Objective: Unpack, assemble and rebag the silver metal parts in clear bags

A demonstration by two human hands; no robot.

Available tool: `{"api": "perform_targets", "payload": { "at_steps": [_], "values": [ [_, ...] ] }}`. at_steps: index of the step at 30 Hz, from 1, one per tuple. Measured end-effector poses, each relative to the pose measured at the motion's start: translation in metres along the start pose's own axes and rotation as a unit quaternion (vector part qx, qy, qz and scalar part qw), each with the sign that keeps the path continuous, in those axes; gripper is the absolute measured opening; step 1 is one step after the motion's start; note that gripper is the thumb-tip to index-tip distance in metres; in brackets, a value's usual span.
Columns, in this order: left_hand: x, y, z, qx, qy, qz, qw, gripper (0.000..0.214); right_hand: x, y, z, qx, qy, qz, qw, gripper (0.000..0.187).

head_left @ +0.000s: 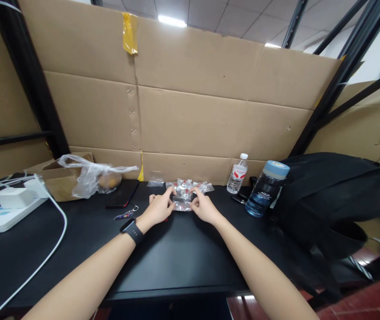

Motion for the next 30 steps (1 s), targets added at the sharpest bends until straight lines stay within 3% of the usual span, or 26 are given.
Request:
{"api": "perform_targets", "payload": {
  "at_steps": [8, 12, 15, 24, 30],
  "values": [
    [-0.002, -0.01, -0.007, 0.026, -0.091, 0.093, 0.991, 0.03, 0.019, -0.005, -0.006, 0.041, 0.062, -0.202, 0.977, 0.019],
    [-0.007, -0.007, -0.009, 0.036, -0.121, 0.095, 0.987, 0.03, 0.022, -0.006, -0.007, 0.045, 0.087, -0.227, 0.969, 0.026],
    [-0.007, -0.005, -0.008, 0.025, -0.126, 0.084, 0.988, 0.025, 0.021, -0.006, -0.006, 0.055, 0.087, -0.212, 0.972, 0.016],
    [0.005, -0.004, 0.002, 0.004, -0.049, 0.046, 0.998, 0.025, 0.003, -0.004, 0.0, 0.046, 0.026, -0.034, 0.998, 0.021],
    [0.002, -0.005, 0.0, 0.016, -0.053, 0.038, 0.998, 0.021, -0.01, -0.005, 0.003, 0.016, -0.012, -0.041, 0.999, 0.017]
  ]
}}
Point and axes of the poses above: each hand's wrist, its own z-axis towards the middle knuckle, its own y-axis out of the back of the hand, x = y × z, the point moved 6 cm from there along z, towards the middle knuckle, and after that the axes turned 2 degrees about -x, right-handed, at the moved point
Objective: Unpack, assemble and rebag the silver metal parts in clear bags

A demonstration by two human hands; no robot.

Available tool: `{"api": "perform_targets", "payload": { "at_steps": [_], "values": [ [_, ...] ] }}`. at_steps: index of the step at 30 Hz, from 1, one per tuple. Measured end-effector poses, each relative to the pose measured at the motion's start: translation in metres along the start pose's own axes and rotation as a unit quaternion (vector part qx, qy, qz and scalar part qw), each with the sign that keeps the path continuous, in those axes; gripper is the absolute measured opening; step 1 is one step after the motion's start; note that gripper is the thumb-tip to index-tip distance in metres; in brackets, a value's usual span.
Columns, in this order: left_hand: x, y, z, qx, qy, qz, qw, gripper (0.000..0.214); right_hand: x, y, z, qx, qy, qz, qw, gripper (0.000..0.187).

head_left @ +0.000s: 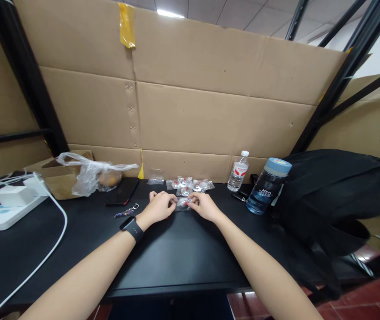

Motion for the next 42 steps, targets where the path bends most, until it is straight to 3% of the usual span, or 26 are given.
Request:
{"api": "perform_targets", "payload": {
  "at_steps": [7, 11, 14, 16, 21, 26, 28, 30, 32, 34, 37, 42],
  "values": [
    [0.001, -0.001, 0.0, 0.009, 0.0, -0.01, 1.0, 0.018, 0.002, 0.0, -0.001, 0.01, -0.004, -0.01, 1.0, 0.017],
    [0.0, 0.001, 0.001, 0.006, 0.009, -0.012, 1.0, 0.02, -0.002, 0.004, 0.001, 0.044, -0.012, 0.044, 0.998, 0.012],
    [0.004, 0.011, 0.002, -0.02, 0.003, 0.02, 1.0, 0.025, -0.021, 0.022, 0.005, 0.006, -0.055, 0.047, 0.997, 0.011],
    [0.011, 0.018, 0.003, -0.012, -0.012, 0.041, 0.999, 0.025, -0.038, 0.038, 0.006, -0.037, -0.089, 0.004, 0.995, 0.02],
    [0.029, 0.028, 0.002, 0.089, -0.061, -0.012, 0.994, 0.024, -0.062, 0.05, 0.006, -0.04, -0.096, -0.094, 0.99, 0.032],
    [0.037, 0.023, -0.007, 0.215, -0.054, -0.073, 0.972, 0.017, -0.055, 0.055, 0.005, -0.065, -0.104, -0.166, 0.979, 0.035],
    [0.039, 0.022, -0.008, 0.225, -0.046, -0.075, 0.97, 0.013, -0.043, 0.059, 0.003, -0.042, -0.064, -0.177, 0.981, 0.027],
    [0.04, 0.02, -0.008, 0.217, -0.048, -0.061, 0.973, 0.01, -0.03, 0.057, -0.001, 0.042, -0.011, -0.148, 0.988, 0.026],
    [0.042, 0.019, -0.006, 0.197, -0.053, -0.033, 0.978, 0.012, -0.022, 0.052, -0.008, 0.147, 0.008, -0.111, 0.983, 0.043],
    [0.044, 0.02, -0.004, 0.162, -0.055, -0.003, 0.985, 0.015, -0.017, 0.05, -0.014, 0.2, 0.001, -0.091, 0.975, 0.056],
    [0.048, 0.021, -0.003, 0.139, -0.051, 0.01, 0.989, 0.014, -0.016, 0.05, -0.015, 0.198, -0.018, -0.088, 0.976, 0.054],
    [0.048, 0.017, -0.004, 0.165, -0.037, 0.014, 0.985, 0.011, -0.014, 0.046, -0.013, 0.184, -0.012, -0.095, 0.978, 0.049]
  ]
}}
Point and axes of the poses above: each hand's wrist, its own z-axis towards the middle knuckle, its own y-axis out of the back of the hand, x = y × z, the point moved 6 cm from there along z, towards the middle knuckle, and after that the axes turned 2 degrees about -x, right-handed, at the moved point
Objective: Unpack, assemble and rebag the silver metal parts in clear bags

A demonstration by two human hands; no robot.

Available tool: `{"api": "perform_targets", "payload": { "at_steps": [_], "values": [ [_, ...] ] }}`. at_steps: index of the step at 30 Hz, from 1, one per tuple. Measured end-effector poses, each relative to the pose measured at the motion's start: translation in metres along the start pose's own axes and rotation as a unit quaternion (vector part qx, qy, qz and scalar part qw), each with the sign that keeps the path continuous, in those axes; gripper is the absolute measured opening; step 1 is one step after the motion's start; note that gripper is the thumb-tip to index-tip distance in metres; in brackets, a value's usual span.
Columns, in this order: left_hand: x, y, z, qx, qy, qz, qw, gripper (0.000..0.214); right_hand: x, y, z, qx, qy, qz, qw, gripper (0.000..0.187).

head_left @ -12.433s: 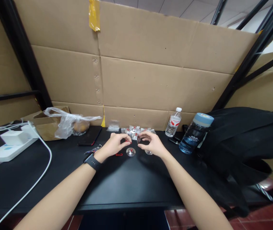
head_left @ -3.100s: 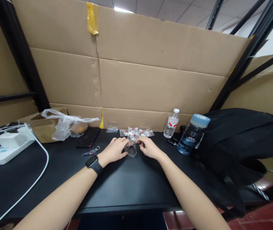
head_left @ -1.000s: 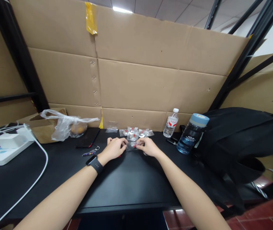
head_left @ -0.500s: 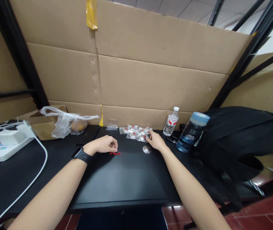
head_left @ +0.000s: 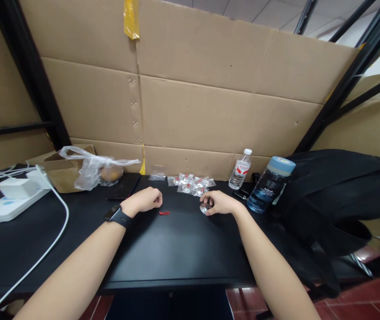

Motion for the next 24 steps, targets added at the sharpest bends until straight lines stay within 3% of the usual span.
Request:
{"api": "perform_targets", "payload": {
  "at_steps": [5, 8, 11, 14, 19, 24],
  "values": [
    [0.005, 0.001, 0.0, -0.016, 0.017, 0.026, 0.999, 0.009, 0.006, 0.0, 0.0, -0.024, 0.017, 0.016, 0.999, 0.05],
    [0.018, 0.001, -0.002, 0.005, 0.044, 0.026, 0.999, 0.02, 0.009, 0.004, -0.001, -0.052, 0.026, 0.046, 0.997, 0.05],
    [0.028, 0.001, -0.005, 0.042, 0.066, 0.017, 0.997, 0.012, 0.014, 0.006, -0.001, -0.072, 0.039, 0.059, 0.995, 0.049],
    [0.024, 0.004, -0.005, 0.032, 0.046, 0.017, 0.998, 0.01, 0.021, 0.006, 0.0, -0.086, 0.058, 0.064, 0.993, 0.046],
    [-0.01, 0.009, 0.0, -0.057, -0.026, -0.01, 0.998, 0.013, 0.038, 0.002, 0.002, -0.137, 0.087, 0.095, 0.982, 0.048],
    [-0.049, 0.019, 0.004, -0.235, -0.077, -0.021, 0.969, 0.019, 0.057, -0.003, 0.005, -0.217, 0.135, 0.165, 0.952, 0.061]
  ]
}}
Point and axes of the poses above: each hand's wrist, its own z-axis towards the middle knuckle, its own y-axis out of the back of the hand, x = y × z, the point moved 6 cm from there along z, towards the middle knuckle, and after that the axes turned 2 degrees about -x, right-handed, at the moved point
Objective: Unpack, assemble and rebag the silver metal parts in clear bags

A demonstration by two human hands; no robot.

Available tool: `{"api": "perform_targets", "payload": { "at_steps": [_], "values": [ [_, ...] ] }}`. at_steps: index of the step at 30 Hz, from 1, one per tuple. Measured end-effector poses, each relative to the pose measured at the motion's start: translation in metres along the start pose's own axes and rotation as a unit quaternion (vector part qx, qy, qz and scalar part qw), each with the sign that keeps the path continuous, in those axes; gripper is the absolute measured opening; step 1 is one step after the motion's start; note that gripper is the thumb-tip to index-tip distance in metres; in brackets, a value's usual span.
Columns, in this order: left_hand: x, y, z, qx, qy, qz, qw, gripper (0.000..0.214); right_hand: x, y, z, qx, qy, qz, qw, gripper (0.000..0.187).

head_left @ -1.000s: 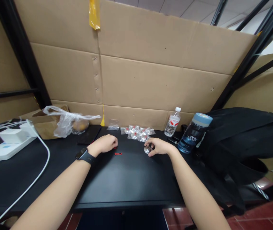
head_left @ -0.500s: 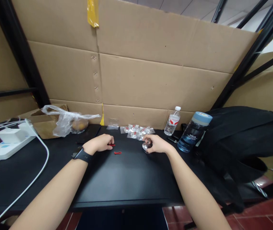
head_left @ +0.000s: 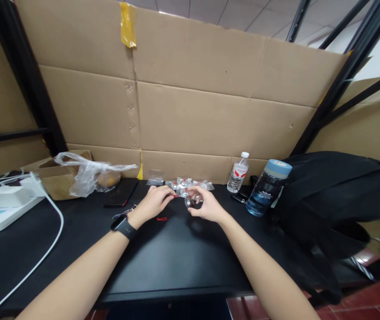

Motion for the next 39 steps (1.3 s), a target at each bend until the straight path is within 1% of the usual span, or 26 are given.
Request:
{"api": "perform_targets", "payload": {
  "at_steps": [2, 4, 7, 11, 15, 24, 28, 31, 35, 37, 39],
  "values": [
    [-0.01, 0.001, 0.002, -0.038, -0.005, 0.003, 0.999, 0.018, 0.003, -0.004, 0.001, -0.034, 0.006, 0.016, 0.999, 0.058],
    [-0.017, 0.001, 0.002, -0.055, -0.005, -0.003, 0.998, 0.018, 0.004, -0.006, 0.001, -0.063, 0.01, 0.029, 0.998, 0.053],
    [-0.025, 0.001, 0.001, -0.063, -0.006, 0.007, 0.998, 0.016, 0.007, -0.009, 0.001, -0.094, 0.018, 0.04, 0.995, 0.048],
    [-0.032, -0.003, -0.002, -0.055, -0.014, 0.031, 0.998, 0.016, 0.014, -0.011, 0.0, -0.11, 0.027, 0.043, 0.993, 0.045],
    [-0.036, -0.006, -0.003, -0.063, -0.023, 0.028, 0.997, 0.015, 0.019, -0.012, -0.001, -0.111, 0.035, 0.042, 0.992, 0.043],
    [-0.038, 0.001, -0.005, -0.117, -0.017, 0.014, 0.993, 0.015, 0.018, -0.014, -0.001, -0.1, 0.023, 0.087, 0.991, 0.039],
    [-0.041, 0.004, -0.005, -0.127, -0.017, 0.039, 0.991, 0.016, 0.015, -0.016, -0.001, -0.096, 0.0, 0.116, 0.989, 0.038],
    [-0.046, 0.006, -0.006, -0.116, -0.032, 0.079, 0.99, 0.018, 0.012, -0.019, -0.001, -0.094, -0.02, 0.147, 0.984, 0.036],
    [-0.052, 0.009, -0.008, -0.103, -0.055, 0.124, 0.985, 0.023, 0.005, -0.024, 0.0, -0.089, -0.057, 0.201, 0.974, 0.037],
    [-0.054, 0.01, -0.008, -0.106, -0.059, 0.131, 0.984, 0.023, 0.0, -0.026, 0.001, -0.084, -0.081, 0.226, 0.967, 0.039],
    [-0.054, 0.011, -0.007, -0.112, -0.058, 0.134, 0.983, 0.023, -0.003, -0.026, 0.001, -0.075, -0.092, 0.241, 0.963, 0.036]
  ]
}}
Point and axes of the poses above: each hand's wrist, its own z-axis towards the middle knuckle, its own y-axis out of the back of the hand, x = y × z, the point moved 6 cm from there along z, towards the middle knuckle, and after that the axes turned 2 degrees about -x, right-handed, at the moved point
